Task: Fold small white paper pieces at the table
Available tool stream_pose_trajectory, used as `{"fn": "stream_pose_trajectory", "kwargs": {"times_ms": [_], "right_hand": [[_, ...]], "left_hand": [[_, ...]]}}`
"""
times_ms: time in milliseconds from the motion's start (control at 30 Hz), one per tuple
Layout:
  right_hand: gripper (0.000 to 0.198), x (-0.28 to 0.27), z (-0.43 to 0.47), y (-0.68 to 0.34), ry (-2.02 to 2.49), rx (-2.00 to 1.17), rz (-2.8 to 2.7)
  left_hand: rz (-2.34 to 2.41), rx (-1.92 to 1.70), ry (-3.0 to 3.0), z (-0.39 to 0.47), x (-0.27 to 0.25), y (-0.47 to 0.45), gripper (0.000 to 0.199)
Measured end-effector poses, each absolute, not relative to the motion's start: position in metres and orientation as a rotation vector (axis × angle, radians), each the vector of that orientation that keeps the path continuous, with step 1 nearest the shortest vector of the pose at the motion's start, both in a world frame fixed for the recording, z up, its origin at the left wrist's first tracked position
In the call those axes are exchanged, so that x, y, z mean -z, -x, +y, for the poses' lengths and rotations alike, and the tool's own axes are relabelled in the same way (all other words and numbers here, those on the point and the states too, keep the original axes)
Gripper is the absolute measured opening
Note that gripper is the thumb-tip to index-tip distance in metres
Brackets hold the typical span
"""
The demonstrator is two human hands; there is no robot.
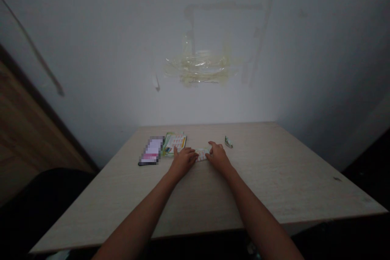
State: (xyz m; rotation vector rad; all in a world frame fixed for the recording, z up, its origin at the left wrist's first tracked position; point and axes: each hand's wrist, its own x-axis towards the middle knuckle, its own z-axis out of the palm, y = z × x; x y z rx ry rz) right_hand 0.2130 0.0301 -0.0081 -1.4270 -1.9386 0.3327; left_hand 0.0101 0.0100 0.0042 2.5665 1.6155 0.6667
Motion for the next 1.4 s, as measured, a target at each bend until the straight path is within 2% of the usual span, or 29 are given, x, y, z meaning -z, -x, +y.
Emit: {"fn": "stream_pose_trajectory", "kwargs": {"times_ms": [167,300,733,1400], "right_hand": [[0.024,0.008,0.03,-0.216,1.305,-0.27,-2.035],[0.017,0.004,0.027,-0.215,1.23,-0.299,-2.093],[0.024,0.004,0.033,-0.226,1.519,-0.235,-2.075],[0.036,0.005,0.029,-0.225,1.504,-0.292,-2.17]], "left_hand": [[1.612,-0.618,-2.537,0.01,-0.006,-0.009,0.023],[1.601,-0.625,-2.544,0.009,-0.008,-0.008,0.024],[1.401,-0.632,-2.484,0.001,-0.017,-0.014,0.021],[1.452,-0.579,-2.471,0.004,-0.018,-0.007,0.017]]}}
